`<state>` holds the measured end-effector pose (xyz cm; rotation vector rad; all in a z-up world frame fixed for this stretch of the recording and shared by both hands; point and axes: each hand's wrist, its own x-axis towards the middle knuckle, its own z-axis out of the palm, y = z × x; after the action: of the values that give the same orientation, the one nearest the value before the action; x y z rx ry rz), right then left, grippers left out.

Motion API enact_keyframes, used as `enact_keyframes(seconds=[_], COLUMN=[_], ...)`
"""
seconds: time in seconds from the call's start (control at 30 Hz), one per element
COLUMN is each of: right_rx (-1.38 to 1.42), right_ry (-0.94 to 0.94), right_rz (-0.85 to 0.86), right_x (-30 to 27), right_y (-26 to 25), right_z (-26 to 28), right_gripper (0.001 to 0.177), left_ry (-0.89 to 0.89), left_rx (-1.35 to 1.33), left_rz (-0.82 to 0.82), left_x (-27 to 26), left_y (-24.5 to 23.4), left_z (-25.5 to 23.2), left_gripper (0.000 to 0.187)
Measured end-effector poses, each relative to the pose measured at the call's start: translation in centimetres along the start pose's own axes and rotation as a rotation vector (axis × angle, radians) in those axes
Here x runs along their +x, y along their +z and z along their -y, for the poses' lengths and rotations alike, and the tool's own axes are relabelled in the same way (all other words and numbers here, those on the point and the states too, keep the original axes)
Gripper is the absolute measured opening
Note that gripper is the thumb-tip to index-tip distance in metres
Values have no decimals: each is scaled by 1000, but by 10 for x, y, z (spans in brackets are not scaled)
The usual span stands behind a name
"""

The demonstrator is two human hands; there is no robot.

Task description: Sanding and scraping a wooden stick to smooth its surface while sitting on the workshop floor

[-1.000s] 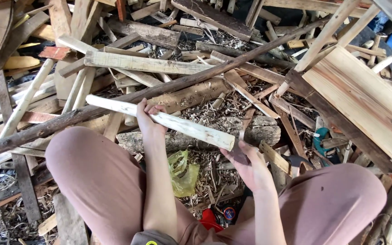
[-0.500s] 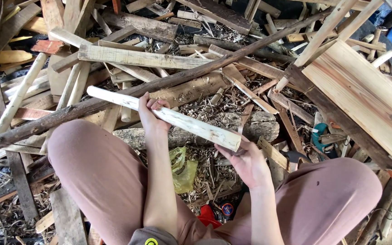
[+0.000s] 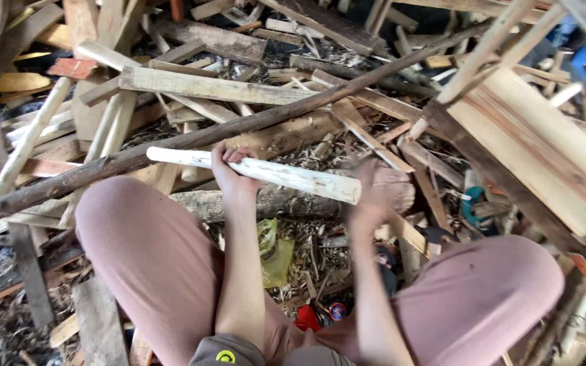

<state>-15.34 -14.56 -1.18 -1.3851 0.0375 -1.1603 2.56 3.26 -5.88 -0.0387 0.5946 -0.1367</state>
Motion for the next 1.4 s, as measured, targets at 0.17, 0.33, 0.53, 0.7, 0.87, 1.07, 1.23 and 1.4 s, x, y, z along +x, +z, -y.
enact_keyframes(seconds=[0.17, 0.33, 0.53, 0.7, 0.87, 1.07, 1.23, 1.4], right_rx=[330, -735, 478, 410, 580, 740, 643, 564], right_ry=[648, 204, 681, 484, 328, 274, 308, 456], right_rz=[109, 97, -215, -358, 41, 13, -129, -276], right_x=[-11, 25, 49, 49, 34, 47, 50, 45], right_y=[17, -7, -22, -3, 18, 8, 11, 8], right_z=[-25, -10, 30, 59, 107, 85, 96, 90], right_gripper=[118, 23, 22, 18, 16, 16, 21, 28], left_ry=[-143, -205, -413, -570, -923, 383, 358, 347], left_rx=[-143, -187, -210, -105, 478, 1266, 1250, 1638], left_rz=[5, -27, -116, -272, 416, 303, 1296, 1669], left_x=[7, 22, -6, -49, -42, -119, -173, -206], left_y=[-7, -17, -30, -38, -84, 32, 76, 64], left_z=[4, 30, 104, 150, 163, 114, 89, 108], left_gripper=[36, 36, 36, 34, 74, 61, 26, 49])
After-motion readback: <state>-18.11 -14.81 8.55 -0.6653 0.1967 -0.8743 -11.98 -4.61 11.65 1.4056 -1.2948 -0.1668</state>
